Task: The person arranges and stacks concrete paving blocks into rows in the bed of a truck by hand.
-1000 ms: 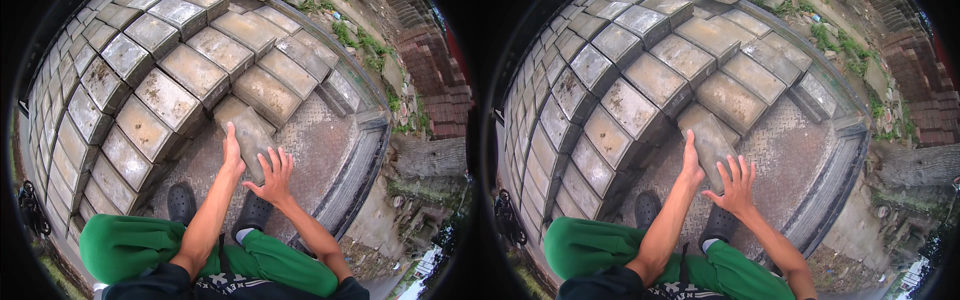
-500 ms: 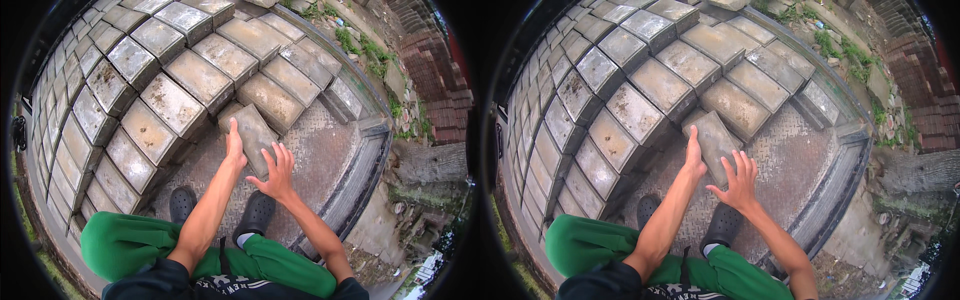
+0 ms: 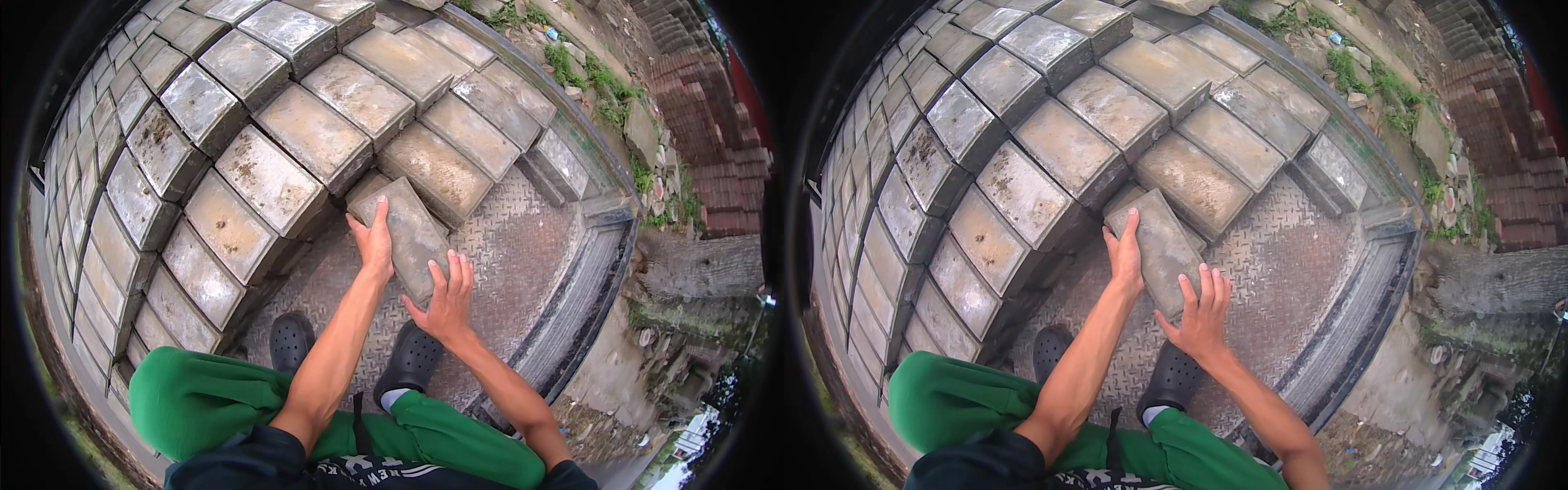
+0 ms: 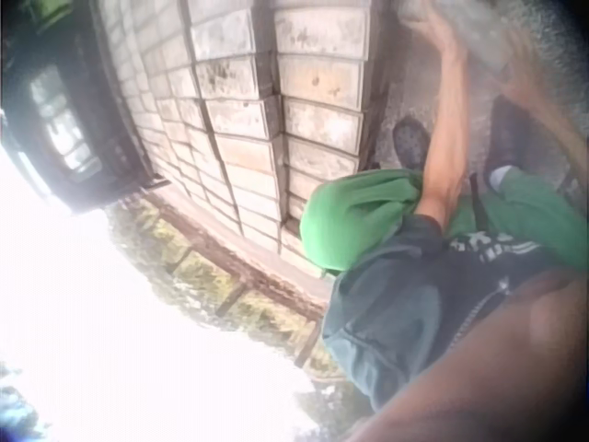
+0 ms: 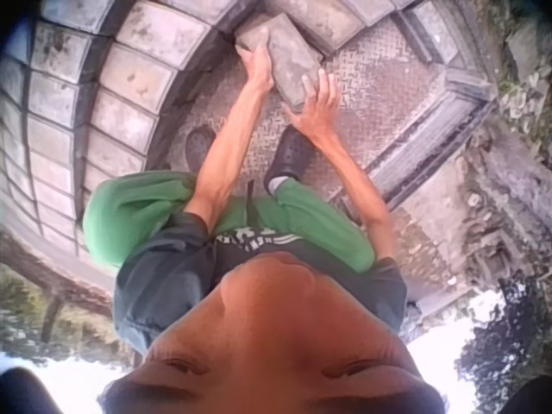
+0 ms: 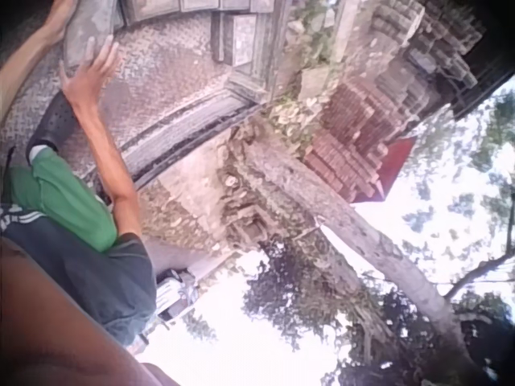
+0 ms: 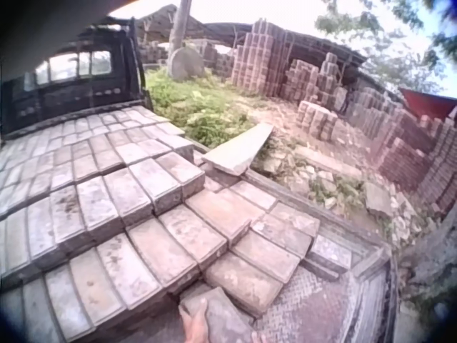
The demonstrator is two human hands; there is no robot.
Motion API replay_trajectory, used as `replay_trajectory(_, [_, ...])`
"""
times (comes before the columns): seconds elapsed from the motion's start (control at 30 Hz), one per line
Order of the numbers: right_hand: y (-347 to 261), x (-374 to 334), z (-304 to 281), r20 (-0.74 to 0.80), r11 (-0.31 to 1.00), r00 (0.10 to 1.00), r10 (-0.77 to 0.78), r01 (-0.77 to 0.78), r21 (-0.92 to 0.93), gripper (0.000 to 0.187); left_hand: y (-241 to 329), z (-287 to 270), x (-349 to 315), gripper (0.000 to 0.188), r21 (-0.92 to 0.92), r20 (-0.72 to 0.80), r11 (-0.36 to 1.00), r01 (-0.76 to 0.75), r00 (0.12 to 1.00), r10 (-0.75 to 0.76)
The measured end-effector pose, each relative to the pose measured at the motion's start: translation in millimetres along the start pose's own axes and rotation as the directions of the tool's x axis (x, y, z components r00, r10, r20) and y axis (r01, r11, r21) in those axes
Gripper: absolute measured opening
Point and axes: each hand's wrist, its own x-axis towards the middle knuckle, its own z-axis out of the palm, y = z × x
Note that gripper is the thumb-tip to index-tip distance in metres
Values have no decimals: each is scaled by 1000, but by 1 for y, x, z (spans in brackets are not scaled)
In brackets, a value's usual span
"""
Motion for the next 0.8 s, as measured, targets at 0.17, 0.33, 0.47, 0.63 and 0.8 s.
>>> replay_trajectory(0.17, [11,9,4,-18,998,1000,-20,21,52,91,4,3,2,94,-105,4,992,-72,997,73])
replay_trajectory(0.33, [24,8,7,-45,987,992,-114,118,107,92,7,8,-3,90,-156,2,985,-71,997,72])
replay_trajectory(0.47, [52,38,0,0,975,990,-141,139,175,92,7,22,3,89,-188,-134,976,-114,987,89])
replay_trajectory(0.63, [50,47,4,27,991,995,-96,93,93,102,19,28,-1,105,-94,-245,994,-56,969,31])
replay_trajectory(0.8, [43,52,-10,10,979,1000,-29,26,204,99,14,23,2,120,-13,-202,1000,24,979,-26])
